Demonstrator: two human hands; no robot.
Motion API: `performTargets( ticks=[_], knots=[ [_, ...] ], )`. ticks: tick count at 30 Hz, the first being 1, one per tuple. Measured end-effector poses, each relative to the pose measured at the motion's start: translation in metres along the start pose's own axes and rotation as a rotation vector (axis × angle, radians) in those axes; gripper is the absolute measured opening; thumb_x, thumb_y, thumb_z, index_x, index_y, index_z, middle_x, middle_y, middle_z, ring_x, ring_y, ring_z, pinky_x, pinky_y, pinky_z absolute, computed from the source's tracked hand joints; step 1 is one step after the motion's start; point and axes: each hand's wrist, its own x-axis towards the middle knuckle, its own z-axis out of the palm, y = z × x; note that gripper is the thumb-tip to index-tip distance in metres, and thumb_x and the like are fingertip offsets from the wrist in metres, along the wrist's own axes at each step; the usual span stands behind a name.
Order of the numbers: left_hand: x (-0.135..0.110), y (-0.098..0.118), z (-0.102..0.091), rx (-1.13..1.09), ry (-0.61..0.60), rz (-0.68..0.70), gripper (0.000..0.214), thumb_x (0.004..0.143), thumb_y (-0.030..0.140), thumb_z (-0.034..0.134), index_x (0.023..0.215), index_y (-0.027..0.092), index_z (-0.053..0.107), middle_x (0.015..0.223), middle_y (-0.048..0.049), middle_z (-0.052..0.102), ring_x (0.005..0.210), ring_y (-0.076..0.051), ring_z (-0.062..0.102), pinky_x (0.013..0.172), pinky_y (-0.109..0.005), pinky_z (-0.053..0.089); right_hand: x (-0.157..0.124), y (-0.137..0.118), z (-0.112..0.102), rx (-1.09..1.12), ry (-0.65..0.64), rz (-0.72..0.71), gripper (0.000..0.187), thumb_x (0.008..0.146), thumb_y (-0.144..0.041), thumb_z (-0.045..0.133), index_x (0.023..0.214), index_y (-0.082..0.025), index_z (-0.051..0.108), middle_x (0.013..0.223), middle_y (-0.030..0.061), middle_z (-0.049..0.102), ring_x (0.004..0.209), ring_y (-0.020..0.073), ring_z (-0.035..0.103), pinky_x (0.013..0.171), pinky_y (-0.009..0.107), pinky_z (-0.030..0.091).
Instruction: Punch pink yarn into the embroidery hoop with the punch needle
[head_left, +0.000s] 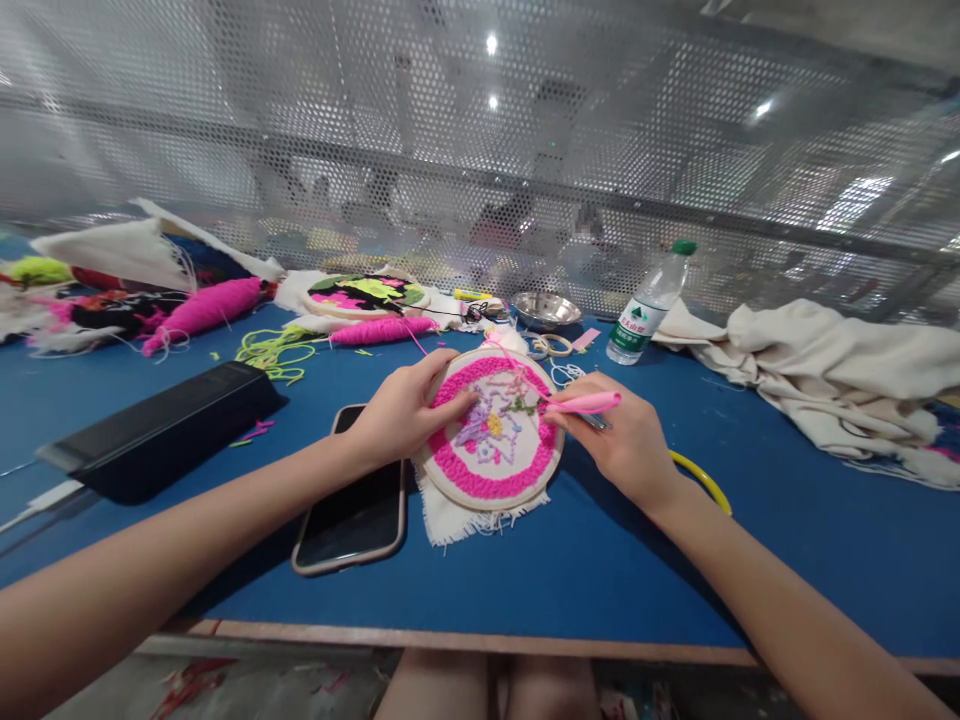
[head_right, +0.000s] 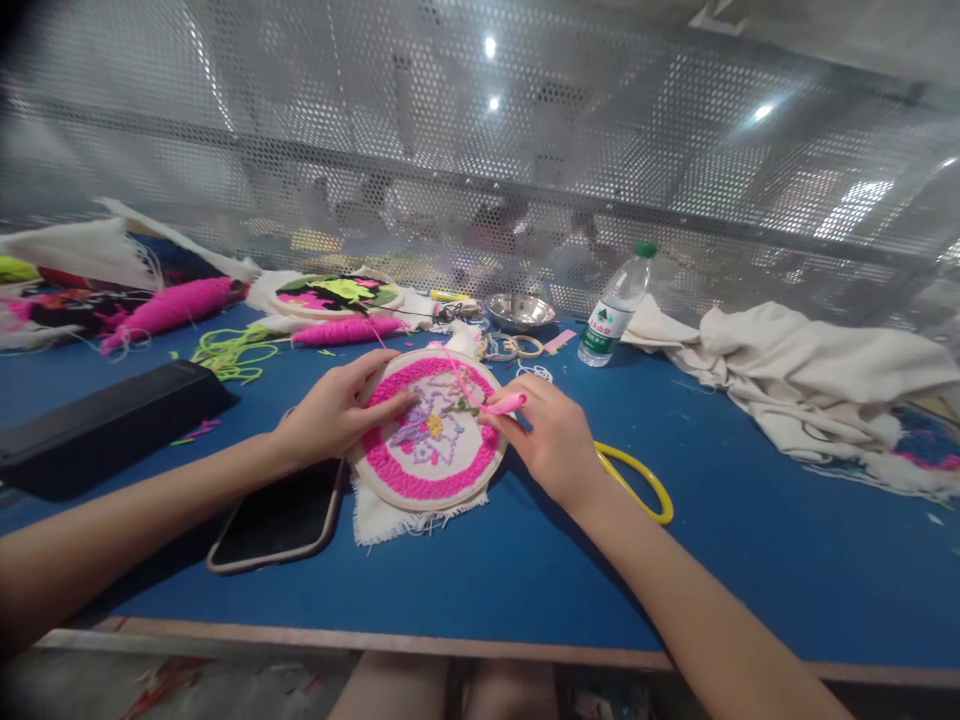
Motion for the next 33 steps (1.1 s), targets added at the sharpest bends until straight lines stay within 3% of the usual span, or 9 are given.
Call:
performTargets(
  ticks=[6, 13, 20, 23, 28, 33],
  knots=[
    [-0.001, -0.002, 0.001, 0.014, -0.014, -0.016, 0.048, 0.086, 0.051, 0.054, 0.12, 0.017, 0.053, 0.106, -0.0075, 0.069, 0.092, -0.024, 0.064, 0.08, -0.034, 0.047, -0.003, -0.006, 0.003, -0.104, -0.064, 0.019, 0.01, 0.091, -0.024, 0.056, 0.086, -0.021, 0.064, 0.086, 0.0048, 0.066, 0.081, 0.0181, 0.06, 0.073, 0.032, 0.047],
    [-0.003, 0.005, 0.0, 0.065, -0.021, -0.047, 0.05, 0.086, 0.052, 0.052, 0.122, 0.018, 0.053, 0.101, -0.0068, 0.069, 0.087, -0.024, 0.063, 0.074, -0.033, 0.045, -0.001, 0.001, 0.017, -0.025, -0.121, 0.214, 0.008, 0.086, -0.026, 0.061, 0.079, -0.021, 0.063, 0.079, 0.0013, 0.063, 0.075, 0.017, 0.058, 0.067, 0.03, 0.045],
    [-0.002, 0.001, 0.001, 0.133, -0.059, -0.123, 0.043, 0.086, 0.057, 0.049, 0.105, 0.019, 0.057, 0.084, -0.0039, 0.068, 0.074, -0.022, 0.06, 0.062, -0.029, 0.04, -0.002, -0.001, 0.015, 0.037, -0.046, 0.187, 0.007, 0.086, -0.027, 0.062, 0.083, -0.021, 0.064, 0.093, 0.0033, 0.069, 0.087, 0.019, 0.064, 0.079, 0.035, 0.049],
    [-0.003, 0.001, 0.001, 0.123, -0.06, -0.131, 0.043, 0.085, 0.057, 0.049, 0.106, 0.02, 0.056, 0.085, -0.004, 0.068, 0.075, -0.022, 0.061, 0.063, -0.03, 0.041, -0.003, -0.001, 0.009, 0.043, -0.025, 0.185, 0.009, 0.089, -0.029, 0.058, 0.09, -0.022, 0.064, 0.097, 0.003, 0.07, 0.086, 0.0187, 0.066, 0.079, 0.034, 0.051],
    [-0.004, 0.003, -0.001, 0.098, -0.059, -0.116, 0.043, 0.086, 0.055, 0.05, 0.109, 0.02, 0.056, 0.087, -0.0041, 0.069, 0.076, -0.022, 0.062, 0.065, -0.03, 0.042, -0.002, 0.0, 0.001, -0.021, -0.052, 0.039, 0.011, 0.093, -0.03, 0.052, 0.094, -0.022, 0.06, 0.096, 0.0045, 0.069, 0.086, 0.019, 0.066, 0.078, 0.033, 0.052],
    [-0.004, 0.004, -0.001, 0.089, -0.04, -0.105, 0.042, 0.086, 0.053, 0.052, 0.11, 0.019, 0.056, 0.085, -0.0029, 0.069, 0.072, -0.02, 0.06, 0.062, -0.028, 0.041, -0.004, 0.002, -0.004, -0.016, -0.004, 0.1, 0.01, 0.094, -0.031, 0.051, 0.098, -0.023, 0.056, 0.096, 0.0039, 0.067, 0.079, 0.0167, 0.066, 0.073, 0.03, 0.052]
  ],
)
